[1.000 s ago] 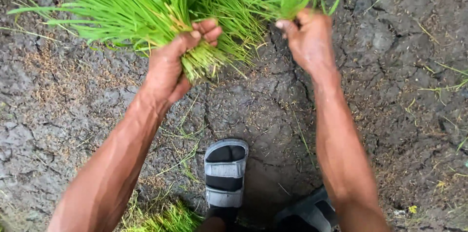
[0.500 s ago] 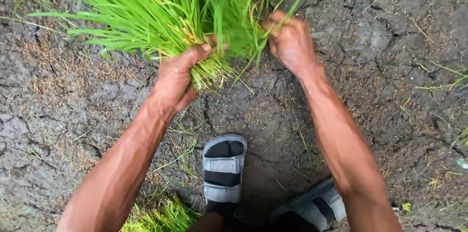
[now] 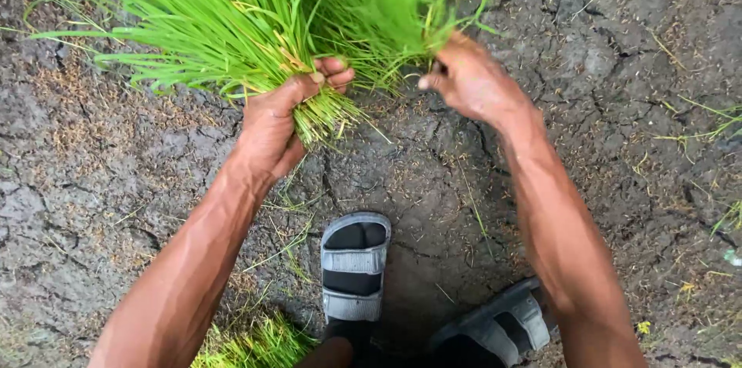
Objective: Pulling rice seedlings from a muddy field and bundling them together using plant strands.
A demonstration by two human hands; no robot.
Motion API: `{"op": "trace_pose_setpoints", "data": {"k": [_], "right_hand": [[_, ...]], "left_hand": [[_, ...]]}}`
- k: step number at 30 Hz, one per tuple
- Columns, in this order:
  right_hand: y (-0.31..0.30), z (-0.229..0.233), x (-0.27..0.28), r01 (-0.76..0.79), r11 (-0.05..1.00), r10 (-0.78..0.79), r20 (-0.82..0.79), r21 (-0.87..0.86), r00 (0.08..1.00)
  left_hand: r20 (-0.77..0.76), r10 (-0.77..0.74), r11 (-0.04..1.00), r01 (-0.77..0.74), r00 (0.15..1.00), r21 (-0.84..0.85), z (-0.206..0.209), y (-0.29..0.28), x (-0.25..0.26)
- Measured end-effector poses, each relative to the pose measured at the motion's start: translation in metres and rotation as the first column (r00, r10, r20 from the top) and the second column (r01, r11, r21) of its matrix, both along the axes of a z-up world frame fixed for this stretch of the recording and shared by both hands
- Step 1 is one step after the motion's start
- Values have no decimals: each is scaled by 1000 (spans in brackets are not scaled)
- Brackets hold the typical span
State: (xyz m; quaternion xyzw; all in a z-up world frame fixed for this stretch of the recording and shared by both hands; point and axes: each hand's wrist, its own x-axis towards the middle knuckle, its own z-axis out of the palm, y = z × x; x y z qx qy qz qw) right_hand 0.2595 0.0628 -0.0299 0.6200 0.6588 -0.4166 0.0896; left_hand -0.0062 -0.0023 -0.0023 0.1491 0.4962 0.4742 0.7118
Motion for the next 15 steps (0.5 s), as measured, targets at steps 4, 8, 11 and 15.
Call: {"op": "trace_pose_setpoints", "data": {"k": [4,8,11,15], "right_hand": [[-16,-28,-9,-91,860,268,-293,503,918],[-28,-49,-26,43,807,117,-231,590,966],[-30,-76,-18,12,551,203,-148,835,968],[-28,-96,-1,35,620,226,-221,784,949]], "left_hand": [[0,-23,999,23,1000,-39,3,1,5],[78,-23,1000,22,997,9,-6,1,7],[106,-27,999,23,994,39,-2,-1,9],[77,6,1000,-5,997,-12,5,0,11]]}}
